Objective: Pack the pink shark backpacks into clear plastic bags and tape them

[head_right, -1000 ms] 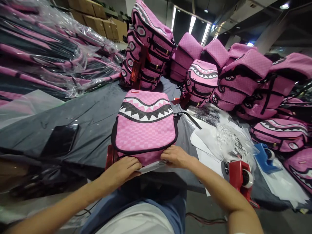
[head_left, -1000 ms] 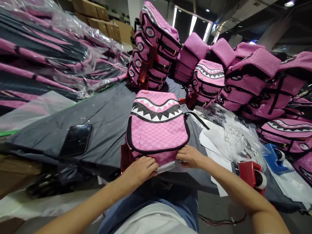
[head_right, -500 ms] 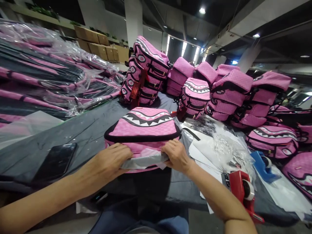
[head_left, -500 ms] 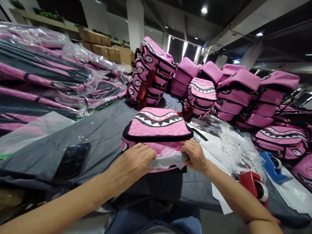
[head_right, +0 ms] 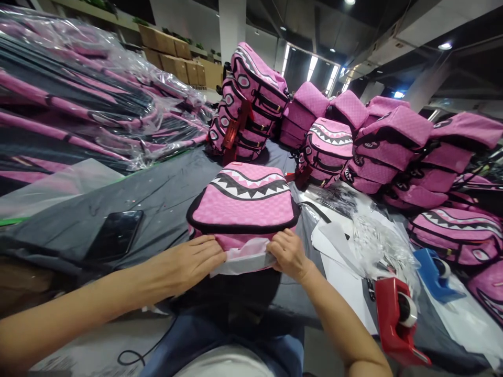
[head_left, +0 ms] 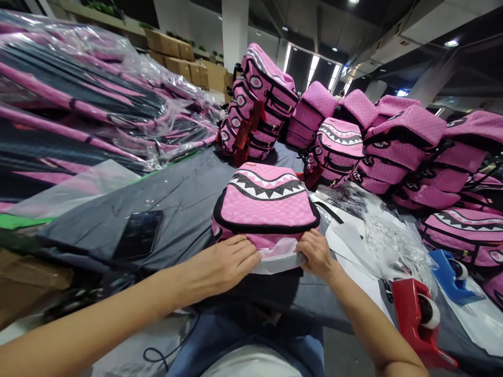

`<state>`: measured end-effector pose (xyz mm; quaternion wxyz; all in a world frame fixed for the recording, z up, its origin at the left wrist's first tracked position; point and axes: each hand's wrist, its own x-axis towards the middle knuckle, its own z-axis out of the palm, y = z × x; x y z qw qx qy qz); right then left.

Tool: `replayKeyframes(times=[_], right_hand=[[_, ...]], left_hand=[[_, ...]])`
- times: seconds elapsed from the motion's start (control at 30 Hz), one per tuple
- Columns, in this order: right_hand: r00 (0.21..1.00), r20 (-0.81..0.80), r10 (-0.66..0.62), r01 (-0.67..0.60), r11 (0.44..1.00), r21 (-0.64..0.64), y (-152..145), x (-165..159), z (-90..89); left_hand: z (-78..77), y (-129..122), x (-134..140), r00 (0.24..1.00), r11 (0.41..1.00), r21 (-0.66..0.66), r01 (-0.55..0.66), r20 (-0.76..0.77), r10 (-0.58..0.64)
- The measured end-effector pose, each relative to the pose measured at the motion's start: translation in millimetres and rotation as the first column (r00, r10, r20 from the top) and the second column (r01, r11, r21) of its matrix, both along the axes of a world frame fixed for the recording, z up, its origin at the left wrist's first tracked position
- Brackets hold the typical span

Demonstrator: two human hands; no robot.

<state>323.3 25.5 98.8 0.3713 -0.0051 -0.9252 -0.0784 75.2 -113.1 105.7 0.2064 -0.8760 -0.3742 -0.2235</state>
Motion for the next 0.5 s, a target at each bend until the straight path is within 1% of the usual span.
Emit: replayKeyframes(times=[0.07,0.13,0.17,0.2,0.27,0.33,0.37,0.43,0.5], right_hand=[[0.995,0.089,0.036,-0.036,0.999,-0.003,-4.8,-1.4,-7.9],[0.991,0.125,0.053,-0.057,0.998,0.022,-7.8,-0.4,-16.1],[0.990,0.128,0.065,-0.071,0.997,0.042,-8.0,1.1,-19.5],[0.990,0.119,0.075,-0.083,0.995,0.063,-7.6,3.0,-22.3],[0.995,0.067,0.078,-0.084,0.992,0.094,-5.6,7.0,-26.1],[0.998,-0.026,0.065,-0.062,0.992,0.107,-5.0,9.2,-29.0],[0.996,-0.073,0.057,-0.049,0.994,0.099,-6.0,9.2,-31.0],[0.989,-0.141,0.042,-0.034,0.998,0.053,-10.9,6.7,-37.8],[0.984,-0.179,0.013,-0.013,1.000,0.002,-18.1,2.7,-48.9]], left_hand=[[-4.4,3.0,-5.4,1.000,0.982,0.187,0.013,-0.003,-0.013],[-14.6,5.8,-5.3,0.999,0.930,0.366,-0.026,0.043,0.012],[-21.2,6.2,-2.8,0.997,0.908,0.414,-0.057,0.076,0.028],[-28.1,5.4,0.9,0.994,0.903,0.423,-0.082,0.104,0.042],[-40.6,0.7,10.1,0.989,0.926,0.360,-0.113,0.127,0.071],[-48.9,-5.6,17.4,0.990,0.953,0.279,-0.117,0.106,0.091],[-51.3,-8.1,19.2,0.991,0.959,0.262,-0.110,0.098,0.087],[-53.3,-9.3,19.2,0.992,0.949,0.300,-0.094,0.109,0.064],[-55.4,-4.8,16.9,0.988,0.919,0.382,-0.098,0.151,0.042]])
